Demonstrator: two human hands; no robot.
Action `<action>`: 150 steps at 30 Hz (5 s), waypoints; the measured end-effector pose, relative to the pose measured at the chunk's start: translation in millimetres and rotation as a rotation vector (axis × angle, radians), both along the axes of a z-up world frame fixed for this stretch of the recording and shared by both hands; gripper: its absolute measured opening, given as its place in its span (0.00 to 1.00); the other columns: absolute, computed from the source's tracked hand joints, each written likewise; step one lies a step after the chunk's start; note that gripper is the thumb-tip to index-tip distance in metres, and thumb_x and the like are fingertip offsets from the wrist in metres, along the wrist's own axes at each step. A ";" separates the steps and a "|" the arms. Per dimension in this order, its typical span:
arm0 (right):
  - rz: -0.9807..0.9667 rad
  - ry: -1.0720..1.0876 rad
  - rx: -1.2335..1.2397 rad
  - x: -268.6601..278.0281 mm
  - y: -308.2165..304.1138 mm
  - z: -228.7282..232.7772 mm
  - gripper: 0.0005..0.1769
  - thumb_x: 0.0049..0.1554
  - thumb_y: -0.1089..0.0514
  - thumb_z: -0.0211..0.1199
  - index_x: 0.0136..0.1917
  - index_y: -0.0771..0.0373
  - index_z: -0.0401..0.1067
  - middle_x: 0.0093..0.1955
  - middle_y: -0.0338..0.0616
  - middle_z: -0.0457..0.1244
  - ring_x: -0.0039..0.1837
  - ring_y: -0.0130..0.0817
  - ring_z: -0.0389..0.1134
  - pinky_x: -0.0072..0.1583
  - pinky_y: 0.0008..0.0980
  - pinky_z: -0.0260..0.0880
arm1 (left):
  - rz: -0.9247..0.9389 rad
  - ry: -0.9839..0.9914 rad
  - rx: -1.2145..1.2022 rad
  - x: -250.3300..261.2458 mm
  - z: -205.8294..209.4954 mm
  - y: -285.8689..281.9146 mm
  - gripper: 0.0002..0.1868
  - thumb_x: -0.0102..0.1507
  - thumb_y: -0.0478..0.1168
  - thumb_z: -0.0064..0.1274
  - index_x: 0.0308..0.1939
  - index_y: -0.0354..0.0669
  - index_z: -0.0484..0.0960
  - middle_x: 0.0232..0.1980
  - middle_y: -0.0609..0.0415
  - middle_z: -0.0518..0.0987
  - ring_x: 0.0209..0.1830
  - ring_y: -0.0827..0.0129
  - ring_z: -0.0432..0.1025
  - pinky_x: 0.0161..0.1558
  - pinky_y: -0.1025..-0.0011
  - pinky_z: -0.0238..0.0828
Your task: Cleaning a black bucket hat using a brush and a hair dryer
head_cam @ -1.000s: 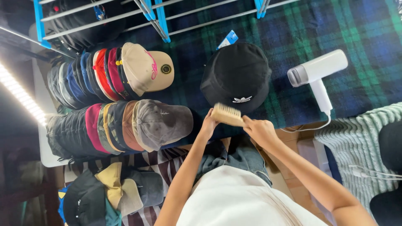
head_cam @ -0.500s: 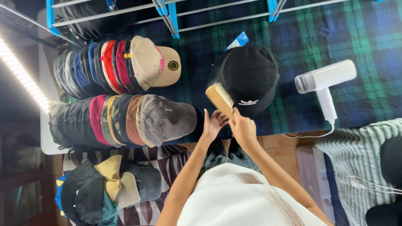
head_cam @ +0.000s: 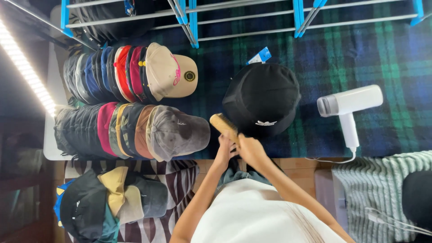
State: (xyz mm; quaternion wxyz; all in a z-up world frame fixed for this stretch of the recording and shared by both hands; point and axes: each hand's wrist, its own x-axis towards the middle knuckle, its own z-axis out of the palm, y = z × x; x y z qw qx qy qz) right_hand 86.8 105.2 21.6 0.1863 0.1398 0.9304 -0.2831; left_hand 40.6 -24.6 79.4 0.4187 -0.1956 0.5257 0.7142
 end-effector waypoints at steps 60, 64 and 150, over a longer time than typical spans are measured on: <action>-0.694 0.494 -0.484 35.4 172.7 -4.2 0.30 0.73 0.53 0.27 0.82 0.68 0.47 0.77 0.72 0.51 0.78 0.62 0.50 0.79 0.60 0.40 | -1.353 0.892 -0.240 -274.6 139.7 121.3 0.29 0.73 0.60 0.26 0.79 0.73 0.49 0.63 0.36 0.79 0.60 0.38 0.75 0.65 0.50 0.69; -0.717 0.483 -0.462 31.3 173.8 2.9 0.30 0.73 0.52 0.26 0.82 0.70 0.48 0.75 0.72 0.52 0.78 0.62 0.51 0.79 0.60 0.42 | -1.476 0.844 -0.272 -309.2 64.6 130.0 0.29 0.73 0.58 0.25 0.80 0.71 0.50 0.68 0.34 0.74 0.67 0.36 0.68 0.70 0.50 0.64; -1.090 0.530 -0.697 40.6 226.9 -34.8 0.23 0.65 0.48 0.60 0.74 0.40 0.67 0.22 0.45 0.60 0.19 0.32 0.59 0.19 0.29 0.58 | -0.190 0.896 -0.114 -43.8 33.2 86.3 0.29 0.77 0.45 0.24 0.83 0.50 0.39 0.85 0.48 0.34 0.83 0.53 0.18 0.76 0.48 0.14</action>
